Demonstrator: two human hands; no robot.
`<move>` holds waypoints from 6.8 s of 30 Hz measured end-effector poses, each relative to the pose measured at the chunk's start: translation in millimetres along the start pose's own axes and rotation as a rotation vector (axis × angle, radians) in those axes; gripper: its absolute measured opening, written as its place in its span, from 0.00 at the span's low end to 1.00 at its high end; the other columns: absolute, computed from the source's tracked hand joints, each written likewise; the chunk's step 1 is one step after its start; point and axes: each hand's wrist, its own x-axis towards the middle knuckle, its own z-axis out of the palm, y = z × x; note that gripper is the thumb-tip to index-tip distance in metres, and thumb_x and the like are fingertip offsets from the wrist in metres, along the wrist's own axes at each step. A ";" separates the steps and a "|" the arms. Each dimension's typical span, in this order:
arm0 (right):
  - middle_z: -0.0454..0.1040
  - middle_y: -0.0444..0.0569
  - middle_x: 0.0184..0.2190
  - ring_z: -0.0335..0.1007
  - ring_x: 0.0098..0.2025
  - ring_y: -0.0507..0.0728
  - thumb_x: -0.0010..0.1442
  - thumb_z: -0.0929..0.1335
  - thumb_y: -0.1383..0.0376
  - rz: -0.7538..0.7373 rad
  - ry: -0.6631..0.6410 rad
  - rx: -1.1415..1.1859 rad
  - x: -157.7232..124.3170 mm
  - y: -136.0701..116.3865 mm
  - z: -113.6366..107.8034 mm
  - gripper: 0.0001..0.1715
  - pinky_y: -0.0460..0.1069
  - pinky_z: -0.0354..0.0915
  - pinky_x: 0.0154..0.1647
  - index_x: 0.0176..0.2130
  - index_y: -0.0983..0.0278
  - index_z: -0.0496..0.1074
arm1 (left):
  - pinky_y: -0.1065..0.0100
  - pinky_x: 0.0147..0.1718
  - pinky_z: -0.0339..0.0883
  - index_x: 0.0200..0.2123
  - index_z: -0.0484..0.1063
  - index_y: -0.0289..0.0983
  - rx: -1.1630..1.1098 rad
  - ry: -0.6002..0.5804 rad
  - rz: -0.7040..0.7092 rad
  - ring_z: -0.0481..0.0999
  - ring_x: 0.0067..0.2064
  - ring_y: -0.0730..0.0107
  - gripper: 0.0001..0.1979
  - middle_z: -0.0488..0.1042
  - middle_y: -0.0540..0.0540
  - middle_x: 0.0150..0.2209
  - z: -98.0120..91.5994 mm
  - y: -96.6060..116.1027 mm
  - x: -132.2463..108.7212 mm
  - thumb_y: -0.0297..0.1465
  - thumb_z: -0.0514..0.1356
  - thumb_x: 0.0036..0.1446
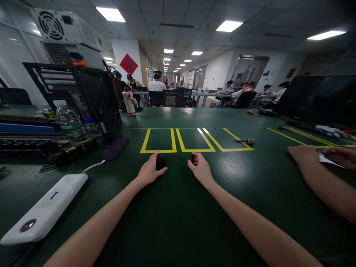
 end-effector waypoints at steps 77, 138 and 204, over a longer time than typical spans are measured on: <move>0.67 0.45 0.41 0.63 0.46 0.54 0.51 0.64 0.68 0.025 -0.461 0.645 -6.1 -36.0 5.0 0.14 0.53 0.59 0.50 0.41 0.62 0.64 | 0.51 0.51 0.51 0.54 0.43 0.43 0.021 -0.091 0.398 0.54 0.55 0.57 0.32 0.54 0.44 0.54 13.0 31.5 3.3 0.32 0.57 0.50; 0.63 0.49 0.46 0.62 0.47 0.56 0.54 0.61 0.71 0.004 -0.483 0.534 26.4 -34.0 5.2 0.17 0.51 0.63 0.45 0.43 0.55 0.63 | 0.51 0.50 0.58 0.56 0.42 0.36 0.062 -0.127 0.368 0.58 0.55 0.58 0.32 0.59 0.38 0.53 22.3 9.7 28.7 0.22 0.53 0.49; 0.67 0.47 0.41 0.64 0.45 0.54 0.52 0.64 0.64 -0.004 -0.453 0.610 -20.4 -39.6 5.4 0.16 0.53 0.61 0.47 0.42 0.62 0.62 | 0.51 0.50 0.54 0.51 0.50 0.42 -0.106 0.007 0.314 0.58 0.53 0.57 0.29 0.58 0.45 0.50 16.7 40.4 -16.0 0.29 0.59 0.47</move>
